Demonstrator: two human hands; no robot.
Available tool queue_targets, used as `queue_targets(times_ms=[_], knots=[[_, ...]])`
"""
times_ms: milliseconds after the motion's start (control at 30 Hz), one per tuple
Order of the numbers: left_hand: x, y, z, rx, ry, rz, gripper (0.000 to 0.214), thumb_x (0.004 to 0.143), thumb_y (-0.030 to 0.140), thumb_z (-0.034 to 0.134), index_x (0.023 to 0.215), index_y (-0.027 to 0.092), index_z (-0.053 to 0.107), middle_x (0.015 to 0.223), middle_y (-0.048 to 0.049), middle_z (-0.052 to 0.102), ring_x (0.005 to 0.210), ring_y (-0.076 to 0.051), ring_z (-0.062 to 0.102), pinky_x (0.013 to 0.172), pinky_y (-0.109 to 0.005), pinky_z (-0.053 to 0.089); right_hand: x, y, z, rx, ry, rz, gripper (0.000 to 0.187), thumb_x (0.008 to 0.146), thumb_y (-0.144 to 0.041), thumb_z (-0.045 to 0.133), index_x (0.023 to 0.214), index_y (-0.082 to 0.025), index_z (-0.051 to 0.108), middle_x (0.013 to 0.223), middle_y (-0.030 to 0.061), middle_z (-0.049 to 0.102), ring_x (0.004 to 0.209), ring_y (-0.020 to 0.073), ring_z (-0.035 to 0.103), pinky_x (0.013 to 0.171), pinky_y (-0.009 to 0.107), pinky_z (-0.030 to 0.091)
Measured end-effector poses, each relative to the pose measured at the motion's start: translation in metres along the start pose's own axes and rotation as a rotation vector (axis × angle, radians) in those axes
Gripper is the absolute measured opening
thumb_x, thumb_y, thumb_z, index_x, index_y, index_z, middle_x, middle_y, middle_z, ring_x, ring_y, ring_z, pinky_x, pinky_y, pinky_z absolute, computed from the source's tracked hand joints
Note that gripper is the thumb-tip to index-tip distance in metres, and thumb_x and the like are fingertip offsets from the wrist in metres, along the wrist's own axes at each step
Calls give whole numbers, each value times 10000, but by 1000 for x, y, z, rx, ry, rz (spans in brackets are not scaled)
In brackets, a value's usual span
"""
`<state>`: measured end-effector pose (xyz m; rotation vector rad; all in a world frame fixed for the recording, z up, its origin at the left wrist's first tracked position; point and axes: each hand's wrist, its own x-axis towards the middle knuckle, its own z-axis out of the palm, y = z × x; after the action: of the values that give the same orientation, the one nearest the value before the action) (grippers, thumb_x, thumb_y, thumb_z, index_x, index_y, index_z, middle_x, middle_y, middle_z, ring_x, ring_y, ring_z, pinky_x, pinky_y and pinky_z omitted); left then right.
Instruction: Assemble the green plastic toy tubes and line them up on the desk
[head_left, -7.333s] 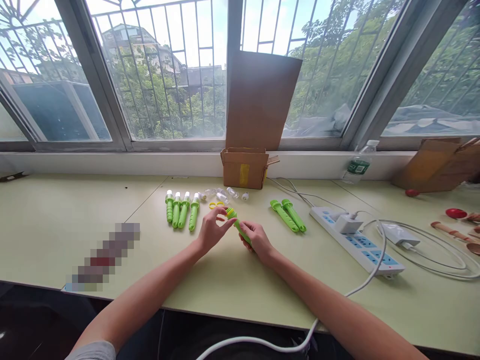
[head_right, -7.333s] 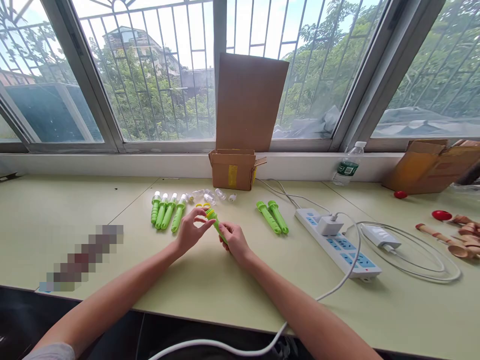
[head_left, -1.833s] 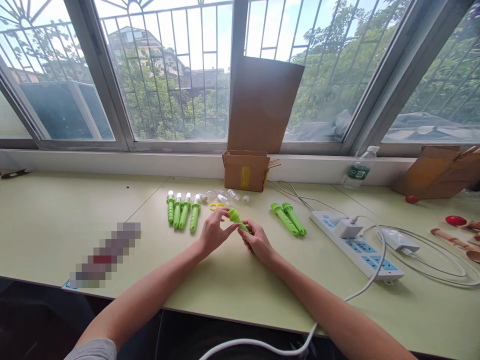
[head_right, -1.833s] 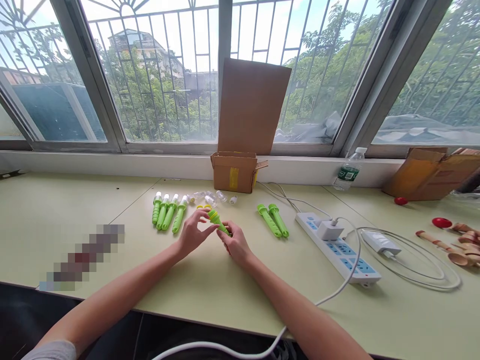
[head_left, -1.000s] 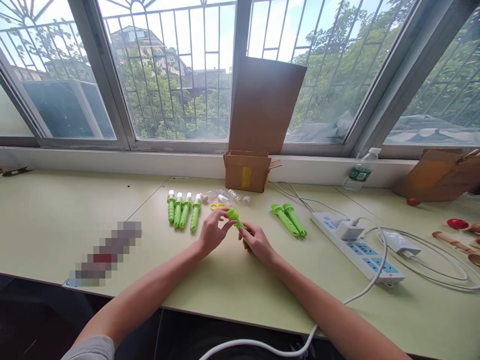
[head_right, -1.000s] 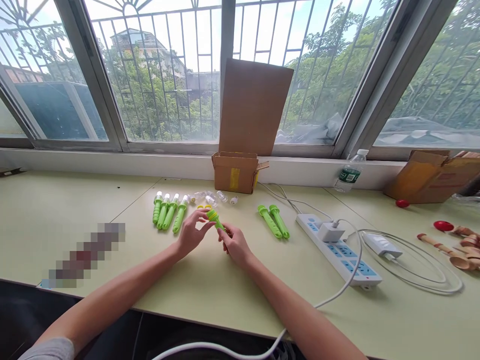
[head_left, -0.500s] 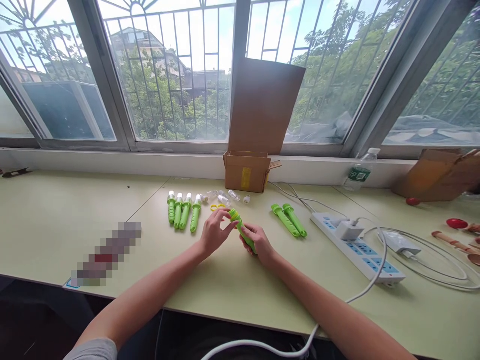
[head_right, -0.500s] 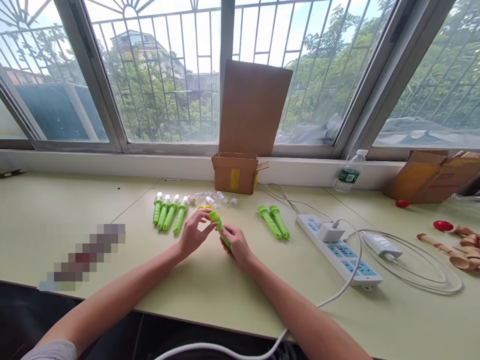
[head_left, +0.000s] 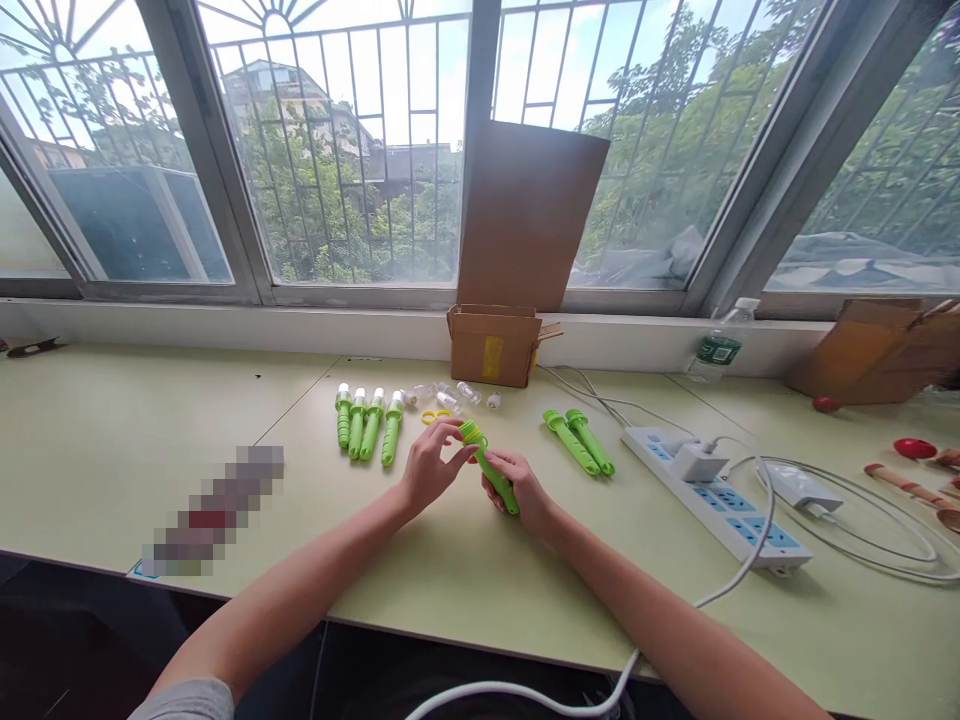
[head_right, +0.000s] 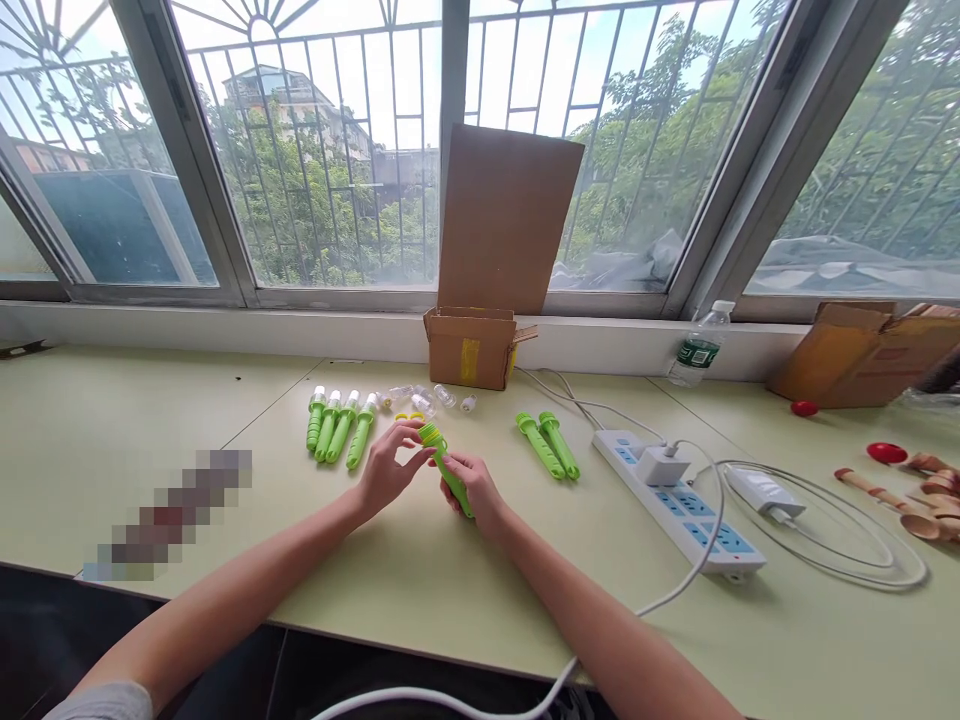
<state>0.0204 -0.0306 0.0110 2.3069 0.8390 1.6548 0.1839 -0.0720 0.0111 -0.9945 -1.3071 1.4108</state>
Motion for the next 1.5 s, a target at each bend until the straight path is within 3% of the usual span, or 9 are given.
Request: queue_targets(times_ms=[233, 500, 733, 1100, 1500], knots=[[-1, 0, 0, -13, 7, 0, 148, 812, 313, 600, 845, 192, 522, 1051, -73, 620, 886, -163, 626, 682, -339, 584, -2, 1, 2, -73, 19, -32, 421, 710, -513, 619, 948, -195, 482, 490, -64, 536, 314, 65, 348, 319, 184, 236], [0, 0, 0, -43, 3, -30, 157, 806, 313, 609, 856, 189, 527, 1066, -73, 616, 901, -164, 624, 681, -329, 587, -4, -2, 6, -5, 68, -31, 367, 711, -527, 620, 795, -188, 507, 635, -29, 555, 325, 57, 395, 289, 197, 229], [0, 1, 1, -64, -34, -33, 176, 800, 324, 615, 873, 190, 528, 1085, -83, 608, 928, -174, 612, 692, -339, 583, -3, 0, 4, 13, 28, -27, 333, 747, -500, 589, 712, -177, 513, 521, -16, 527, 378, 87, 436, 353, 209, 299], [-1, 1, 3, -68, -23, -19, 268, 745, 361, 675, 881, 185, 525, 1063, -84, 615, 904, -174, 622, 678, -327, 585, -3, 2, 3, 108, -12, 14, 318, 788, -480, 540, 785, -162, 556, 473, -29, 502, 333, 80, 399, 315, 198, 264], [0, -2, 5, -123, -33, -73, 248, 767, 348, 656, 896, 178, 528, 1073, -90, 607, 904, -179, 630, 679, -341, 602, -1, 3, 1, 164, -47, 17, 248, 814, -435, 516, 813, -189, 486, 539, 15, 626, 268, 69, 382, 290, 182, 229]])
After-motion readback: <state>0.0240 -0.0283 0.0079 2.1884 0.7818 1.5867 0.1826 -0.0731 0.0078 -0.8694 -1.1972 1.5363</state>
